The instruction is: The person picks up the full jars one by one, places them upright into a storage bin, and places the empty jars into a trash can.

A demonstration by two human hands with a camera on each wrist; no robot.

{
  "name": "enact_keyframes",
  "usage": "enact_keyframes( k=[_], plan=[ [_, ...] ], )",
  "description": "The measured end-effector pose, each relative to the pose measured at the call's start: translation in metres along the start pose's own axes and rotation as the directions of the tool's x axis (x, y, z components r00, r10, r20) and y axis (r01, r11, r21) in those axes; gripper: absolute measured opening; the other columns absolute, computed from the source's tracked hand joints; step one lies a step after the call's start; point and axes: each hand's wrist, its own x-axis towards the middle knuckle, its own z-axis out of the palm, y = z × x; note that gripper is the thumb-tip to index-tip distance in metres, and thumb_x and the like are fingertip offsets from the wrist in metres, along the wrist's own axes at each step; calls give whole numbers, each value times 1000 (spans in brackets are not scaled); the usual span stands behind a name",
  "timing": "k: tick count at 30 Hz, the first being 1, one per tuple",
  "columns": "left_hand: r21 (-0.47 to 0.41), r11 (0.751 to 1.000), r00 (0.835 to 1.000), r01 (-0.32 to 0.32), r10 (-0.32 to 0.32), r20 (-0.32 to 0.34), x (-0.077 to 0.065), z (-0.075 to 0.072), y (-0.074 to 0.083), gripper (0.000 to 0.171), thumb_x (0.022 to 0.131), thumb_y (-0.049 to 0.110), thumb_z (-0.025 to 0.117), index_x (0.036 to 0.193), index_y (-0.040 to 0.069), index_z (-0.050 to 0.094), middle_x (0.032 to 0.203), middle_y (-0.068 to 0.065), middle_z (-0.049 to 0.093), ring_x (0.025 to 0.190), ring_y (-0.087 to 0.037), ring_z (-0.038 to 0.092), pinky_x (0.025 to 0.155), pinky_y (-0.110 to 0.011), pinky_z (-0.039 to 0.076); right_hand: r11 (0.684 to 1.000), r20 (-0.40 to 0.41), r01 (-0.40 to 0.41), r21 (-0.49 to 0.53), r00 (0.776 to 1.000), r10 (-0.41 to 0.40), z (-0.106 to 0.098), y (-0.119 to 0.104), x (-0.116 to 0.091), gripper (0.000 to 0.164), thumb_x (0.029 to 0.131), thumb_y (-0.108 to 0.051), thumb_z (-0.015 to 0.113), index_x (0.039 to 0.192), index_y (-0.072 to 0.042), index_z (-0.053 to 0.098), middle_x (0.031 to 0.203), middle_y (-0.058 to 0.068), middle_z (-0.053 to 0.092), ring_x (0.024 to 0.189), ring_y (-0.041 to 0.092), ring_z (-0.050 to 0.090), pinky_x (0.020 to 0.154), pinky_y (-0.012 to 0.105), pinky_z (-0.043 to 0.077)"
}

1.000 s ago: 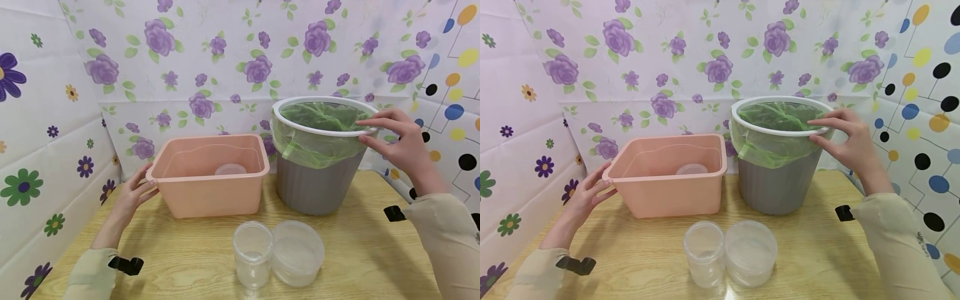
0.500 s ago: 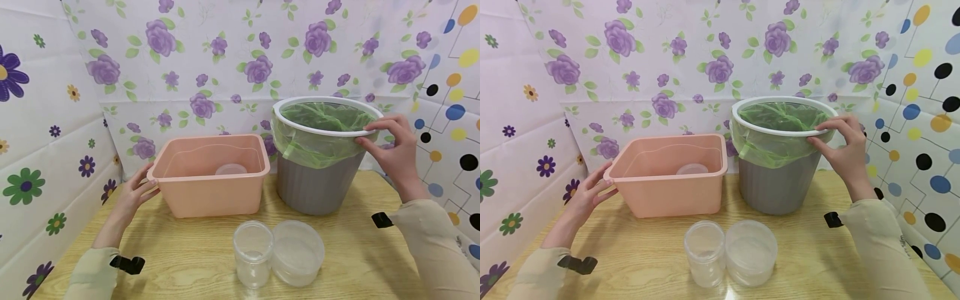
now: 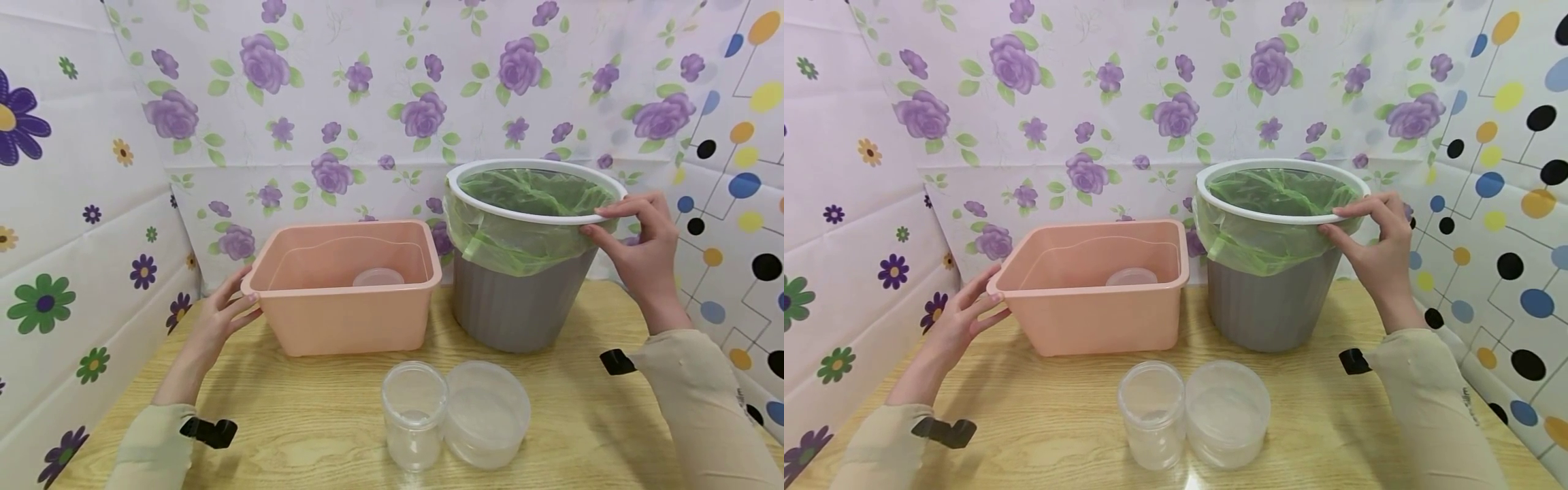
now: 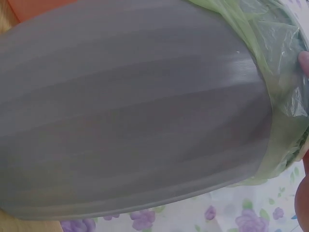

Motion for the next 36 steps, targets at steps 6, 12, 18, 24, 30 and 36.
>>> enact_keyframes(
  k=[6, 12, 18, 24, 30, 36],
  plan=[
    [10, 1000, 1000, 6, -6, 1, 0, 0, 0, 67, 102, 18, 53, 159, 15, 20, 138, 7, 41, 112, 7, 56, 90, -17, 55, 997, -21, -15, 77, 1000, 17, 4, -11, -2, 24, 74, 11, 78, 96, 13, 69, 94, -15, 55, 103, 6, 48, 88, 16, 41],
    [179, 981, 996, 74, -83, 42, -1, -4, 15, 69, 103, 27, 51, 161, 18, 13, 158, -18, 24, 115, 8, 53, 95, -15, 52, 991, -33, -17, 131, 999, 21, 6, -12, -3, 22, 74, 13, 77, 95, 13, 69, 94, -12, 56, 102, 8, 48, 90, 17, 42],
    [434, 890, 980, 138, -187, 70, -2, -10, 34, 78, 101, 40, 53, 161, 20, 7, 165, -20, 16, 146, -42, 29, 114, -65, 30, 990, -27, -18, 139, 999, 22, 6, -10, -3, 22, 75, 13, 76, 96, 13, 69, 95, -12, 55, 101, 7, 48, 88, 18, 42],
    [552, 815, 977, 175, -213, 6, 10, -3, 49, 86, 97, 51, 56, 161, 24, 5, 166, -21, 4, 148, -52, 14, 111, -73, 23, 988, -33, -26, 152, 999, 31, 6, -11, -2, 22, 75, 13, 76, 96, 13, 69, 95, -11, 54, 101, 8, 47, 86, 18, 42],
    [620, 785, 999, 10, -31, 22, 18, 15, 68, 85, 95, 42, 63, 160, 13, 17, 166, -19, 11, 151, -45, 14, 120, -62, 22, 983, -41, -48, 177, 998, 56, 7, -11, -3, 23, 75, 14, 76, 97, 14, 68, 95, -8, 53, 101, 9, 47, 83, 16, 43],
    [611, 790, 996, -46, -10, 88, 22, 35, 88, 83, 94, 41, 65, 159, 17, 20, 166, -17, 12, 153, -41, 12, 120, -61, 22, 988, -35, -53, 147, 998, 59, 7, -12, -4, 23, 76, 11, 77, 97, 14, 68, 95, -10, 53, 99, 7, 47, 83, 16, 43]
  ],
)
